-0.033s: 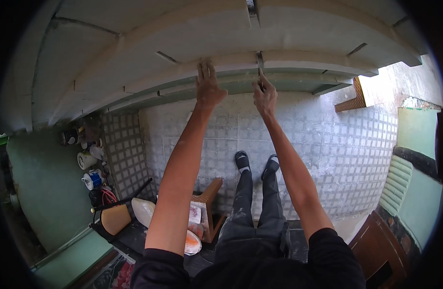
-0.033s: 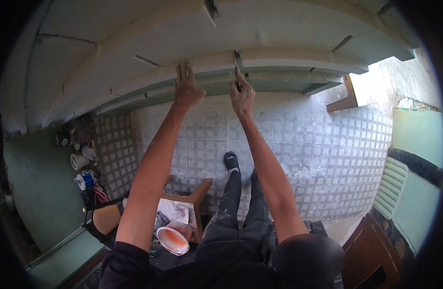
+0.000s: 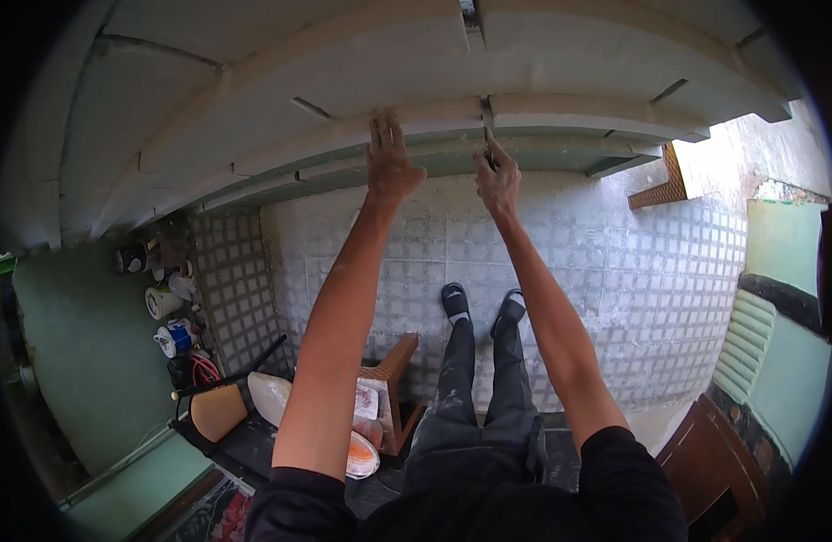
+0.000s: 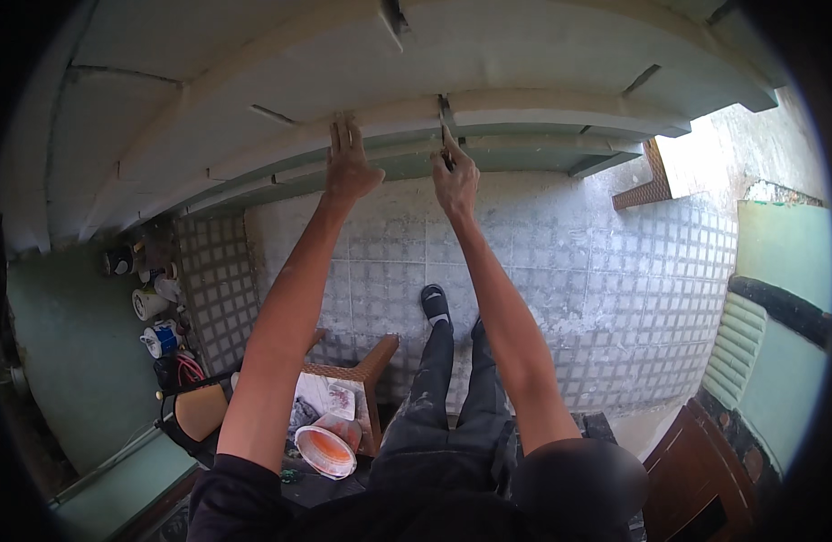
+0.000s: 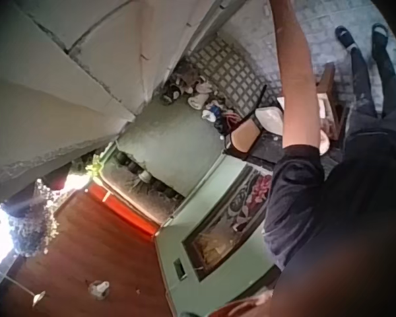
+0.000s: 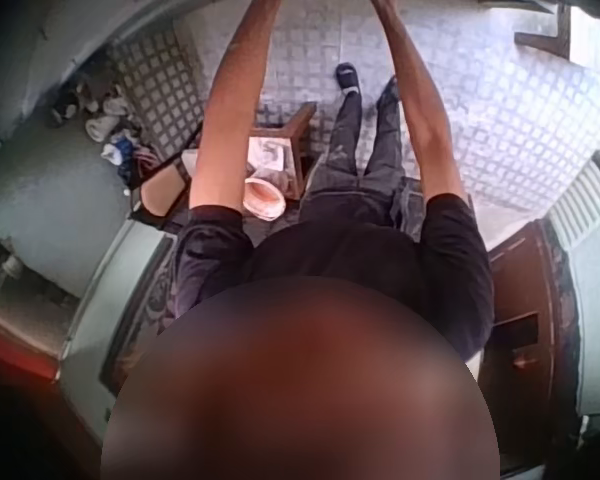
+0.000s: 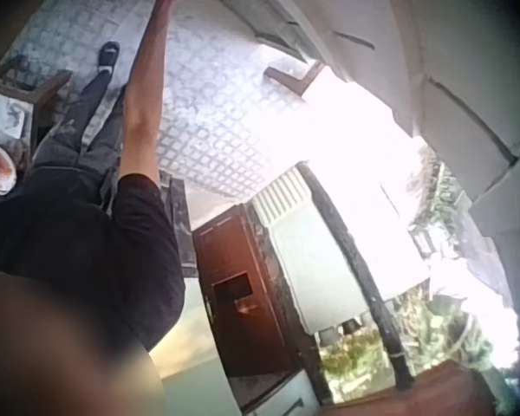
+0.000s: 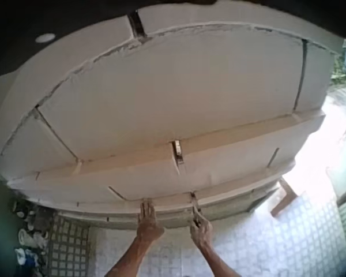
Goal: Scraping and smoothing cracks in an exterior wall using a putty knife.
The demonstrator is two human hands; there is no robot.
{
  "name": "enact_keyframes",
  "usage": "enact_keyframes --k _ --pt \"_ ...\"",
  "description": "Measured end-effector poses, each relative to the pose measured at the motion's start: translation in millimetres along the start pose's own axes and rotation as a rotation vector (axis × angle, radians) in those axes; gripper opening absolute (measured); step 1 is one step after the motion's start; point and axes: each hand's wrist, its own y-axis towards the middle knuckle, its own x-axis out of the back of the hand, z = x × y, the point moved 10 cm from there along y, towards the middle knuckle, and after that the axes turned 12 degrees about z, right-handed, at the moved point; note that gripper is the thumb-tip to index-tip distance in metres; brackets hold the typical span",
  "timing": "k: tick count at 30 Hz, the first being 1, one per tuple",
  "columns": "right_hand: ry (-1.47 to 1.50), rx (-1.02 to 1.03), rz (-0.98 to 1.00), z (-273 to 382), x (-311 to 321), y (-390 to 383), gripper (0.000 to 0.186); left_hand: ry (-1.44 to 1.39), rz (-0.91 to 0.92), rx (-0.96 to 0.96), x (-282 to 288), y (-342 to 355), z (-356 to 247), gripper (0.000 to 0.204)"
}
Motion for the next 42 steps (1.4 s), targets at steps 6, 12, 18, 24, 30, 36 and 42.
enact_keyframes --k 6,12,18,24,30,36,42 --pt "-0.075 0.046 0.093 5.0 11.7 -21.1 0.053 0.021 0.041 -0.006 -2.4 -1.1 2.1 0.105" --pt "-0.125 0.101 0.074 8.9 10.7 -34.5 0.052 0.013 0.005 -0.022 0.0 -0.6 1.0 0.106" --pt "-0.155 0.06 0.103 4.6 12.4 -22.0 0.055 -0.011 0.002 -0.04 -0.5 0.0 -0.3 0.106" --pt "-0.131 0.076 0.154 4.5 10.4 -17.9 0.059 -0.009 0.007 -0.034 -2.8 0.3 0.5 0.106" --pt "-0.094 -0.019 0.257 8.6 2.2 -11.1 0.069 -0.01 0.024 -0.027 -2.7 -0.7 2.3 0.106" --pt "-0.298 0.164 0.196 30.3 15.0 -2.0 0.066 0.013 -0.034 -0.058 -0.6 -0.1 -1.6 0.106" --pt "-0.303 0.174 0.212 30.5 16.4 -0.7 0.062 0.036 -0.042 -0.062 -2.4 -0.9 -2.7 0.103"
